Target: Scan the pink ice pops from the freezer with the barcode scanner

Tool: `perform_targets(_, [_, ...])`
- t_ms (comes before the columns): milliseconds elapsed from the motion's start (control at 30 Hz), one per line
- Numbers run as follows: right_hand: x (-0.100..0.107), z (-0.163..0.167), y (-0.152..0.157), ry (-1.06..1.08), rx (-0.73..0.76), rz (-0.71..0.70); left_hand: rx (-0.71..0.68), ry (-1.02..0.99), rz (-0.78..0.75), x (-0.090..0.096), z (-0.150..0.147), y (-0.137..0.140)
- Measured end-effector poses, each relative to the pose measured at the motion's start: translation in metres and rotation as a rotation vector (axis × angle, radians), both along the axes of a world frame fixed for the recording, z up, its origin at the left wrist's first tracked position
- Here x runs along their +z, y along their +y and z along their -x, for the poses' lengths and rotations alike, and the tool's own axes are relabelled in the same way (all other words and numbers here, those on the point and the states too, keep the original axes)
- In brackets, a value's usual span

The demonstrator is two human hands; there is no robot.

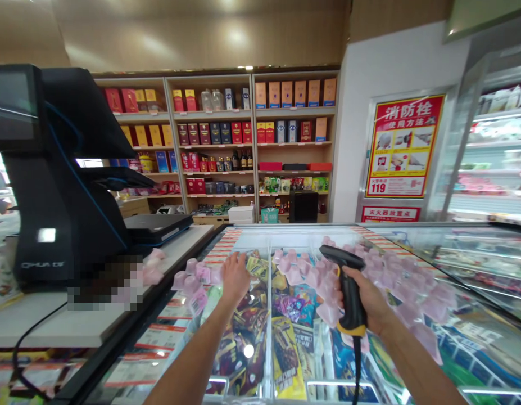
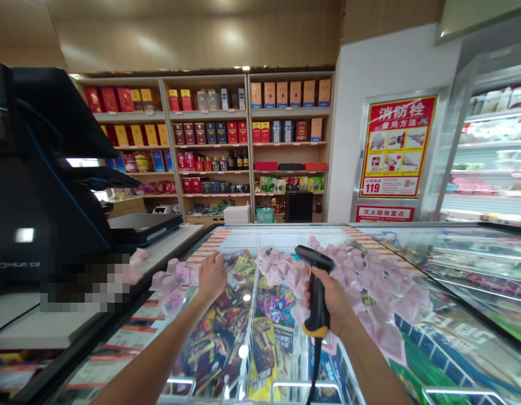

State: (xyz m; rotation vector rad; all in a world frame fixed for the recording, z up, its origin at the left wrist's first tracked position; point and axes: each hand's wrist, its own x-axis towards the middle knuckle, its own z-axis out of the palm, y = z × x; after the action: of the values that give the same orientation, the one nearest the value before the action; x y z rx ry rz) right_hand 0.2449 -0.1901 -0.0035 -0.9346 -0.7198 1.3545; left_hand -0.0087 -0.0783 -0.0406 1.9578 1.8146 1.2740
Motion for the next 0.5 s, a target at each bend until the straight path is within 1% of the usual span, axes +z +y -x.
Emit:
perform_targets(100, [-0.003, -0.007, 0.001, 0.036, -0.014, 0.02, -0.128, 0.016, 0.039, -0.002, -0.045, 0.016])
perform_targets(167, [-0.005, -0.008, 0.001, 0.044, -0.017, 0.034, -0.201, -0.007, 0.087, -0.006, -0.073, 0.028])
perform_targets(233, [-0.007, -0.006, 0.0, 0.044, -0.013, 0.042, -0.252, -0.067, 0.15, -0.01, -0.092, 0.038])
perform_targets(267, [-0.008, -0.004, 0.0, 0.041, -0.005, 0.042, -0.265, -0.114, 0.182, -0.012, -0.097, 0.042])
perform_targets(300, [-0.008, -0.002, -0.001, 0.036, 0.008, 0.041, -0.271, -0.172, 0.214, -0.012, -0.098, 0.045])
perform_targets(367, [-0.009, 0.005, -0.003, 0.019, 0.043, 0.04, -0.271, -0.315, 0.275, -0.011, -0.091, 0.048])
perform_targets(500, [-0.009, 0.027, -0.01, -0.009, 0.118, 0.034, -0.292, -0.642, 0.371, -0.001, -0.052, 0.042])
